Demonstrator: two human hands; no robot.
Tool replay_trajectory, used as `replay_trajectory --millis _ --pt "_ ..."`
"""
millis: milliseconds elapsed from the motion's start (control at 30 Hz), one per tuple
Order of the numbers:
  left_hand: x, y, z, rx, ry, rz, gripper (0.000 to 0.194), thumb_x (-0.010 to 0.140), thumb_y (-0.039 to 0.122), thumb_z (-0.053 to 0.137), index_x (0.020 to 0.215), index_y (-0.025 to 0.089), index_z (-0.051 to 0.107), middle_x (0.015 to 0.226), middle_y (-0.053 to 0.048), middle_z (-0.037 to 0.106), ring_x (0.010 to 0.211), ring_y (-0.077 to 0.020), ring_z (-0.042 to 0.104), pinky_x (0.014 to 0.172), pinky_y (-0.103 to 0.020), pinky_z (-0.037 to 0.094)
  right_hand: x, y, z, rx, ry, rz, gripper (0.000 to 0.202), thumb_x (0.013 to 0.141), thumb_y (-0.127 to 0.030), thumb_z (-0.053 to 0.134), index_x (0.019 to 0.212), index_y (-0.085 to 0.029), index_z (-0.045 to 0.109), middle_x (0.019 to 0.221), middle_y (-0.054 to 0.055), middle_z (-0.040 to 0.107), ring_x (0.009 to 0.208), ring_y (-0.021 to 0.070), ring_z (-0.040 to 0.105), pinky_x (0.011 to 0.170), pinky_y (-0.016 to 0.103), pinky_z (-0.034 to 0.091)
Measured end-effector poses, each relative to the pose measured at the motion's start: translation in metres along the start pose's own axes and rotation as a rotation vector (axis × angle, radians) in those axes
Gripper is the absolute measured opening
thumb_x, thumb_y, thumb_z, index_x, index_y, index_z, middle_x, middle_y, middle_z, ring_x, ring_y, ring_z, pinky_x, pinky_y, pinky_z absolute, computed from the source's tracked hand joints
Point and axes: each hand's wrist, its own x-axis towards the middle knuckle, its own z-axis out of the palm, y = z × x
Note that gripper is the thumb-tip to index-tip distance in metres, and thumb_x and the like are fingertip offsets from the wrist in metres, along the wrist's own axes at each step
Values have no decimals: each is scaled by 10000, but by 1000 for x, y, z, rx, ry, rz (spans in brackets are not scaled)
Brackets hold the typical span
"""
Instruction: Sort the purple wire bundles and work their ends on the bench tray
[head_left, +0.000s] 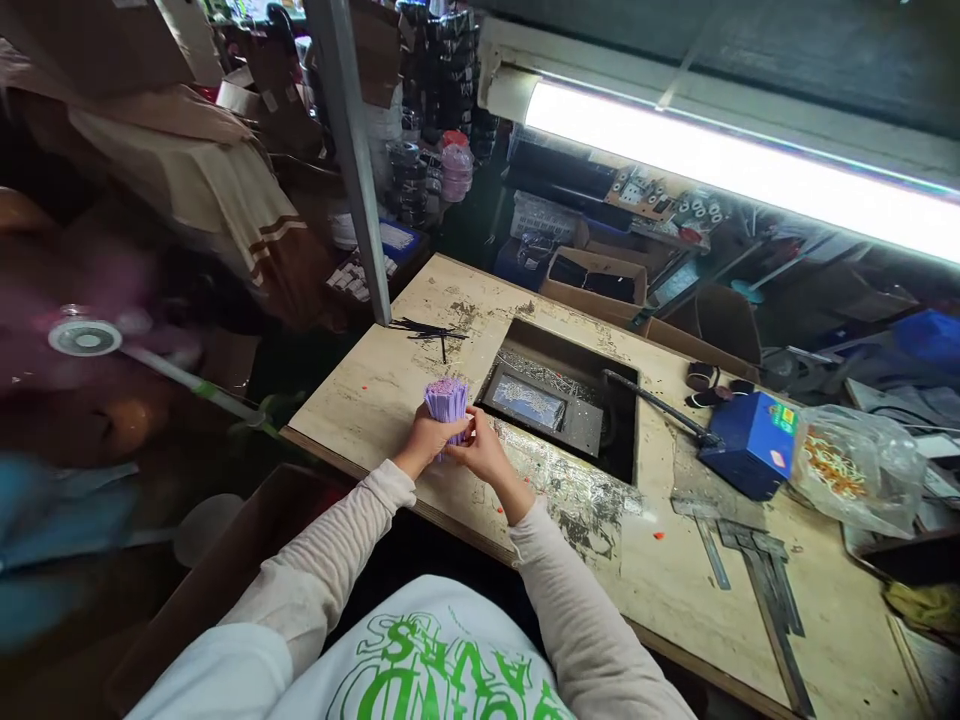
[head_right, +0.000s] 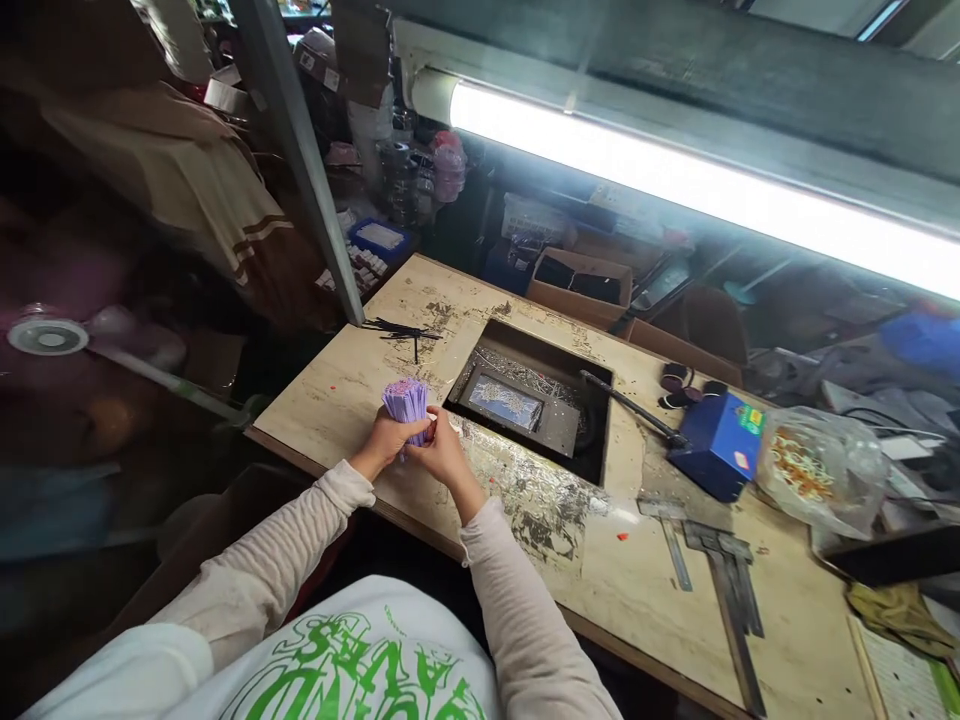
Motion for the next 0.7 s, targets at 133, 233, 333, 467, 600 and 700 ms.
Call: replay_trajectory --millis 133,233,333,467,600,700 --pt "2 -3 3 104 54 116 319 489 169 777 787 176 663 834 -60 694 825 -225 644 833 -362 494 9 8 5 -170 107 -246 569 644 -166 637 1182 -173 454 952 41 610 773 171 587 723 319 502" --pt "4 -5 -1 202 48 262 463 521 176 776 962 197 636 1006 -75 687 964 -232 631 941 -362 459 14 14 3 -233 164 -397 467 679 -182 609 1133 -166 502 1064 95 606 952 235 580 850 378 474" --pt "7 -10 -7 298 7 390 547 559 172 752 1077 198 579 1068 -83 676 1014 -234 627 972 -360 455 20 23 5 -289 175 -468 466 673 -191 614 1129 -157 525 1140 134 587 1073 278 549 933 426 440" --pt "12 -19 -11 317 -55 368 515 569 137 717 1060 196 574 1046 -85 688 1005 -240 636 958 -364 469 25 34 7 -356 108 -492 618 657 -159 622 1256 -149 468 1268 165 526 1222 294 471 1019 455 391" --pt "12 -20 -12 338 -89 364 457 582 141 702 1025 193 601 1037 -93 688 985 -237 644 938 -347 470 19 24 -4 -452 27 -416 723 666 -143 621 1353 -148 398 1320 186 462 1257 309 441 1028 487 390" --pt "11 -18 -11 320 -74 290 425 565 146 708 975 215 620 974 -70 697 935 -240 653 891 -344 485 10 2 -17 -392 -38 -457 931 668 -142 626 1477 -179 168 1417 193 362 1324 299 384 1059 484 368"
